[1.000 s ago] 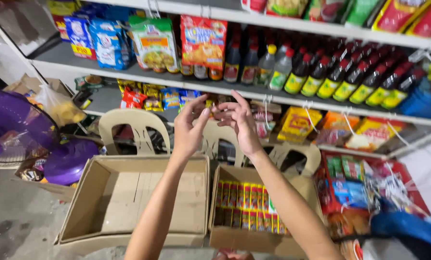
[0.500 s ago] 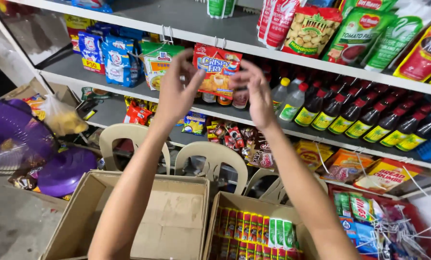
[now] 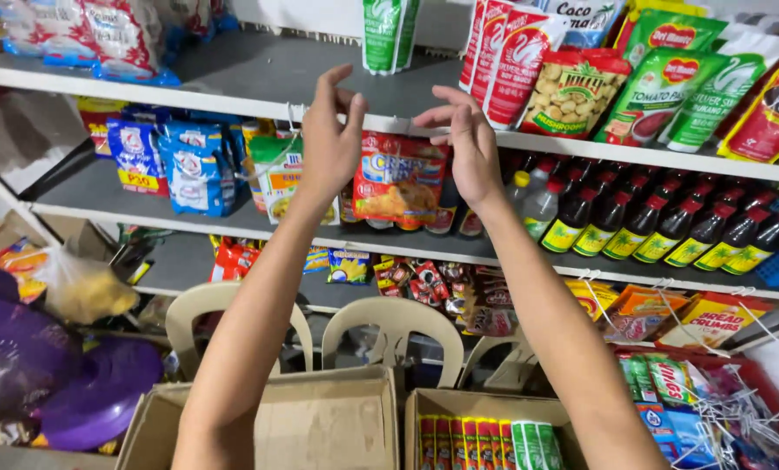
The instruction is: Organizing and stocking plastic packets of sauce on a grocery store shelf.
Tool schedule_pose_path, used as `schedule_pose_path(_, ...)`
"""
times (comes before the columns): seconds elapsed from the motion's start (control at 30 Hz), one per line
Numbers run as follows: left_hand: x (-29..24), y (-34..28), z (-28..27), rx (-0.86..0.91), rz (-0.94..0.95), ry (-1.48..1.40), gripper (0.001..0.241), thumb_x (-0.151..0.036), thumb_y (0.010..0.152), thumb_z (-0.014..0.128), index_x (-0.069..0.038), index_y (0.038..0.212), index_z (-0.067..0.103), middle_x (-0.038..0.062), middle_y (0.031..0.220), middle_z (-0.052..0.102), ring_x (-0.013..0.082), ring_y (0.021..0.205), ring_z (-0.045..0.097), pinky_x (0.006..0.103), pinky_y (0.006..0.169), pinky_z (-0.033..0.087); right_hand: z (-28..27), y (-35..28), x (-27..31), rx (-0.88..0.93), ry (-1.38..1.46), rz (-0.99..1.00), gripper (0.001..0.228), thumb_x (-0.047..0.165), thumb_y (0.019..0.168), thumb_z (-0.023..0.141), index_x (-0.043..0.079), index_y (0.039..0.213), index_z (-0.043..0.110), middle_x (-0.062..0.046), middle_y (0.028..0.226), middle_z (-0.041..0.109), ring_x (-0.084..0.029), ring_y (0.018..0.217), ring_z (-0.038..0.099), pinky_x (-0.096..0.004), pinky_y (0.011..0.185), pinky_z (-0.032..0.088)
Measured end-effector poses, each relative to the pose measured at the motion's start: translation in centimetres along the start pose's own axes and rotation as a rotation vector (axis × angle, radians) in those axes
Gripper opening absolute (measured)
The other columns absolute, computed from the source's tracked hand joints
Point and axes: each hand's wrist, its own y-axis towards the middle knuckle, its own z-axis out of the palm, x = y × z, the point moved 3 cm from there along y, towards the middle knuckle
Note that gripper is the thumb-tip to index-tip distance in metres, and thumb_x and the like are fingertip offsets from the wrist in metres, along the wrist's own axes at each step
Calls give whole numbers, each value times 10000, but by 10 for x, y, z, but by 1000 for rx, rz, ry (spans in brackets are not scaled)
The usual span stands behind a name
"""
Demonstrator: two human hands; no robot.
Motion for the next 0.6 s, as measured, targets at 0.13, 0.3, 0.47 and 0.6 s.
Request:
schedule_pose_path(0.13,51,28,28,-9,-4,0,350,-38,1016,636,-9,1356,557,104,906,674,203,800,635,342,752,533,14,17,-16,-31,-73,1,572,494,1139,352,25,1413,532,-72,1147,728,-141,1107,665,-309,931,534)
schedule_pose_path(0.3,116,66,61,-32,100,89,443,14,870,673,20,1298,560,236,1209,602,394,1117,618,458,977,521,26,56,-30,-45,-240,76,288,262,1016,629,58,1214,671,-74,1072,729,-151,947,692,-295,806,545)
schedule_pose_path(0.47,166,102,92,37,57,187,486,-36,820,722,81,1258,548,320,1224,578,497,1112,574,516,967,484,25,91,-57,-62,-541,-55,192,208,957,695,56,1062,746,-99,1019,749,-226,909,705,-339,766,555)
schedule_pose_path(0.6,242,118,137,142,-59,266,483,-141,871,719,136,1211,515,383,1223,560,525,1150,568,527,1053,480,23,125,-103,-11,-615,-25,188,204,933,712,46,1025,755,-124,1012,768,-265,927,738,-372,827,568)
